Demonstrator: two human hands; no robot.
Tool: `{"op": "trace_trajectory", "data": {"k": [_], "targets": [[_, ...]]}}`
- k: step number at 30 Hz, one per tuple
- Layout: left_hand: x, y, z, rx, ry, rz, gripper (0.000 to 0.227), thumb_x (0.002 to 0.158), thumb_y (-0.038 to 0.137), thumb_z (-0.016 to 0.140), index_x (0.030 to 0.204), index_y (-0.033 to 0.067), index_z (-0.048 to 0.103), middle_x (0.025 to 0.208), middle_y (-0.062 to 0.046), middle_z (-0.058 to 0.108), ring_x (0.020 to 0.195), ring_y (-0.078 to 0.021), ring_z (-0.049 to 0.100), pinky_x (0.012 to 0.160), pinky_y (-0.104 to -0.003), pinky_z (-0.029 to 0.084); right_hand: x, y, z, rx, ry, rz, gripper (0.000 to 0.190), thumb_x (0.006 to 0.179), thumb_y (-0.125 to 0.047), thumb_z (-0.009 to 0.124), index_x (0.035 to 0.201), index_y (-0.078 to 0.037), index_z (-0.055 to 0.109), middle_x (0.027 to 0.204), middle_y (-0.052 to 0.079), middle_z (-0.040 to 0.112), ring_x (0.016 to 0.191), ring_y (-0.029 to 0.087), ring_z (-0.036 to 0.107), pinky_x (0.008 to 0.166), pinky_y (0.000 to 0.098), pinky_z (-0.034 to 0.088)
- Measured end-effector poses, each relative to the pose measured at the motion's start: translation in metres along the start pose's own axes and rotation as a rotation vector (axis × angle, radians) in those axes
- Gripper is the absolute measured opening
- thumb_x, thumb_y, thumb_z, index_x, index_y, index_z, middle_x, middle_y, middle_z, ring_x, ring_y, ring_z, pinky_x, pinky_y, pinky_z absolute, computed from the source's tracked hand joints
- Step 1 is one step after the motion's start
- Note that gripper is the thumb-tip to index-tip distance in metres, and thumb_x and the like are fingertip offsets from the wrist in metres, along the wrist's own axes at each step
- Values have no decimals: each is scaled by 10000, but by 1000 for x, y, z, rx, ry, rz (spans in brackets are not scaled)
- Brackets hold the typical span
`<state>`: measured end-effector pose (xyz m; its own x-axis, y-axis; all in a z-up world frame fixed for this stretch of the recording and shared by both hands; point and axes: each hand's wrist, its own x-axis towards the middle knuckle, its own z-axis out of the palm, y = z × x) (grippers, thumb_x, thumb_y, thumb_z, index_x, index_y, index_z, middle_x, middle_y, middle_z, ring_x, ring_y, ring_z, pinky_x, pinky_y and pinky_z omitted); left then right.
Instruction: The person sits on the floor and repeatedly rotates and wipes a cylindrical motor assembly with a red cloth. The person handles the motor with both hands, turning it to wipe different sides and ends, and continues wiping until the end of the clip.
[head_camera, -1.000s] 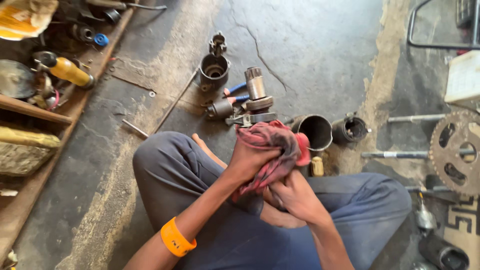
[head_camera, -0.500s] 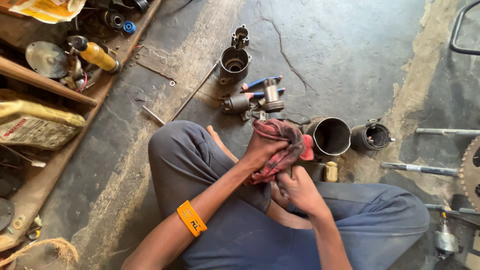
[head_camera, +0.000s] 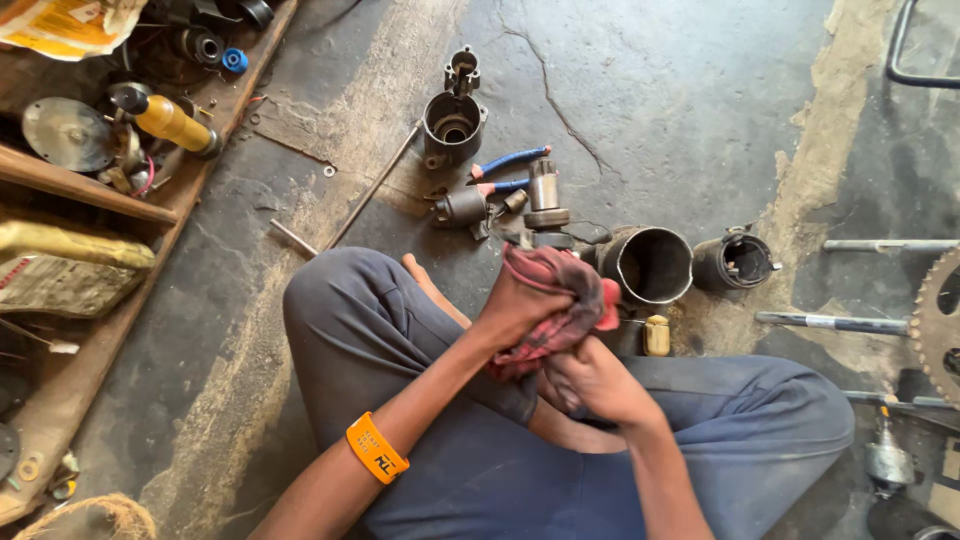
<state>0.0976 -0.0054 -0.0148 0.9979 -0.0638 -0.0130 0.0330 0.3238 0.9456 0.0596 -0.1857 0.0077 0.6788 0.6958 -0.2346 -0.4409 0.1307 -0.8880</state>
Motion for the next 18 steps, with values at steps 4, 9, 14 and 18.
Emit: {"op": "trace_trajectory", "data": {"k": [4, 9, 14, 18], "targets": [[-7, 23, 14, 229, 93, 79, 517, 689, -25, 814, 1119, -9, 526, 981, -87, 700, 903, -168, 702, 822, -319, 590, -1, 9, 3, -196, 114, 11, 79, 1053, -103, 537, 1019, -41, 571, 702, 1, 472, 550, 91, 464, 474, 267, 403], [-7, 30, 10, -413, -192, -154, 215, 910, 27, 691, 1111, -8, 620, 954, -103, 721, 863, -195, 708, 794, -342, 582, -12, 20, -9, 616, -133, 288, 233, 1040, -266, 517, 1008, -43, 579, 541, -45, 366, 371, 84, 409, 368, 250, 335], [-12, 29, 9, 51, 17, -29, 374, 809, 8, 754, 1160, -22, 629, 1080, -100, 725, 1007, -198, 715, 907, -346, 600, -4, 37, -18, 405, -147, 201, 243, 1151, -225, 515, 1002, -40, 565, 608, -16, 393, 447, 130, 449, 444, 280, 371], [-15, 29, 18, 98, 110, 51, 593, 737, 30, 804, 1243, 9, 495, 1099, -100, 697, 1015, -192, 697, 914, -336, 584, 5, 45, -14, -341, 84, -323, 196, 1145, -212, 515, 1257, -55, 550, 876, 75, 589, 706, 177, 546, 610, 319, 482]]}}
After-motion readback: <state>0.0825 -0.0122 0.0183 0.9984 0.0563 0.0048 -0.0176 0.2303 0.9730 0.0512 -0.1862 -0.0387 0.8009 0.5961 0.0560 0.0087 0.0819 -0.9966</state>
